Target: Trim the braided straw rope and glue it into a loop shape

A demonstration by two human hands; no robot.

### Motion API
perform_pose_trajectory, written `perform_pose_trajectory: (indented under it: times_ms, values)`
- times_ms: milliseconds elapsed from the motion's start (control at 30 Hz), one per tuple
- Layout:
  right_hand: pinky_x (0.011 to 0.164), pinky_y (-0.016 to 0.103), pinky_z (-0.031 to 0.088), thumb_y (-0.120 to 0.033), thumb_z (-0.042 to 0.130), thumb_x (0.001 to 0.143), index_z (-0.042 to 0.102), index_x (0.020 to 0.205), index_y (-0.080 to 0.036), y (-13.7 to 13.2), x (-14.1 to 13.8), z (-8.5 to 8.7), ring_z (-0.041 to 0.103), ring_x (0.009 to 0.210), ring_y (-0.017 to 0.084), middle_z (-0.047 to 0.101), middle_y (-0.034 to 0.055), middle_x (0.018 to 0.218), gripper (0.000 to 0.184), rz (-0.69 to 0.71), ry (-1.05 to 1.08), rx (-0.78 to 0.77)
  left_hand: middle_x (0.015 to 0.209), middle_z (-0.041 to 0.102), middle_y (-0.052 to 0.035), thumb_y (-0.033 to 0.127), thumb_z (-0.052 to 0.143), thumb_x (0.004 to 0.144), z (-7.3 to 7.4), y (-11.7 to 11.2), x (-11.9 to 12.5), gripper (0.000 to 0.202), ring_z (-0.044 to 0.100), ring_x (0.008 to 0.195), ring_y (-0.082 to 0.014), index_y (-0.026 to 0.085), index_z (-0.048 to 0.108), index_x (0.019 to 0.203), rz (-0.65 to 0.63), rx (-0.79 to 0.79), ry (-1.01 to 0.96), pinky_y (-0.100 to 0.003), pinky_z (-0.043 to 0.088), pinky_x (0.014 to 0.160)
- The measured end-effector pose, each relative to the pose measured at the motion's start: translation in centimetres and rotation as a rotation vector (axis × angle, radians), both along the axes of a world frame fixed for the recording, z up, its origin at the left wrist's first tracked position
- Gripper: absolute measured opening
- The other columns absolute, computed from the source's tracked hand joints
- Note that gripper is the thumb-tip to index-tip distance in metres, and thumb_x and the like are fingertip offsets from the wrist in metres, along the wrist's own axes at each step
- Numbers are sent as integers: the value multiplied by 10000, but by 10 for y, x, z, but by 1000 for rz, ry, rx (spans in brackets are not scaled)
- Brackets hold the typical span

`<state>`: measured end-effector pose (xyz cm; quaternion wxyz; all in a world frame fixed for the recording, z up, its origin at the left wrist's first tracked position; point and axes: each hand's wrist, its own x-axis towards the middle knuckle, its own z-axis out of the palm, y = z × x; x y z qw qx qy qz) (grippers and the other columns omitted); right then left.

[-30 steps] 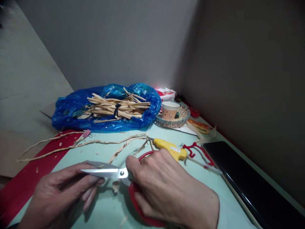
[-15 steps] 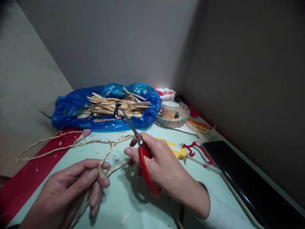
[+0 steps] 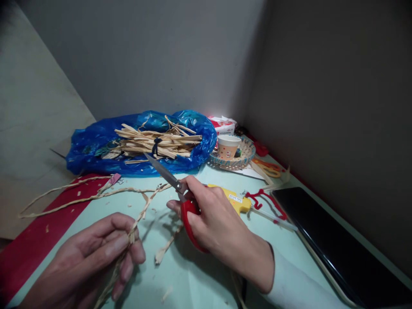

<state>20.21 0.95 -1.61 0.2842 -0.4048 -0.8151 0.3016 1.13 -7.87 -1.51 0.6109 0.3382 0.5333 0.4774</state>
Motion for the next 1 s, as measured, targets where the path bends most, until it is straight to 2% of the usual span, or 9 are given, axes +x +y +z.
perform_pose_trajectory:
  times_ms: [167, 300, 367, 433, 500, 567, 633, 767, 1000]
  values:
    - [558, 257, 282, -320, 550, 920, 442, 787, -232, -1, 0, 0, 409, 585, 128, 530, -51, 669, 193, 15, -10, 13, 669, 619, 11, 274, 756, 738, -4, 0, -3, 91, 554, 551, -88, 196, 711, 752, 2, 6, -28, -166, 459, 520]
    - [559, 254, 280, -227, 570, 894, 470, 841, -234, -3, 0, -2, 385, 581, 124, 507, -58, 670, 113, 38, -8, 43, 615, 582, 36, 320, 767, 735, -4, 1, -1, 116, 467, 454, -56, 235, 707, 787, 9, -14, -42, -162, 357, 453]
    - [572, 249, 313, -240, 602, 880, 497, 845, -235, -5, -2, -3, 422, 601, 124, 525, -55, 679, 111, 44, 46, -8, 619, 576, 41, 355, 775, 728, -3, 1, 1, 147, 412, 432, -43, 240, 702, 783, 50, -16, 13, -168, 324, 439]
    - [619, 240, 388, -297, 657, 857, 525, 846, -232, -8, -6, -2, 512, 674, 129, 586, -42, 749, 148, 66, 213, -185, 614, 559, 41, 386, 786, 706, -4, 0, 3, 188, 394, 443, -46, 226, 695, 744, 90, -16, 93, -169, 311, 438]
    - [677, 238, 461, -322, 718, 813, 542, 889, -230, -11, -11, -1, 592, 759, 135, 642, -30, 849, 212, 124, 451, -453, 610, 556, 35, 418, 790, 685, -5, -1, 4, 232, 409, 468, -62, 211, 688, 707, 112, -24, 164, -172, 320, 444]
    - [663, 219, 495, -283, 783, 750, 549, 894, -220, -14, -16, -1, 621, 737, 120, 661, -36, 849, 282, 169, 615, -678, 584, 556, 32, 434, 776, 684, -5, -3, 6, 246, 418, 473, -75, 206, 685, 682, 132, -17, 240, -176, 329, 440]
    - [615, 183, 490, -227, 824, 695, 560, 852, -201, -17, -20, -1, 609, 670, 93, 659, -51, 784, 309, 173, 670, -786, 570, 576, 27, 401, 762, 685, -5, -4, 8, 207, 451, 484, -91, 212, 687, 646, 162, 56, 336, -185, 361, 452]
    - [618, 161, 481, -183, 831, 682, 577, 895, -190, -21, -23, -3, 602, 684, 83, 660, -56, 773, 332, 160, 676, -782, 555, 611, 29, 304, 726, 684, -2, -3, 11, 121, 513, 516, -114, 232, 702, 590, 171, 227, 486, -186, 403, 488]
    - [577, 171, 448, -222, 798, 727, 514, 868, -207, -26, -25, -5, 541, 635, 79, 603, -67, 750, 317, 174, 650, -774, 576, 635, 3, 268, 733, 693, -1, -2, 8, 120, 565, 552, -160, 235, 701, 583, 96, 212, 580, -226, 438, 530]
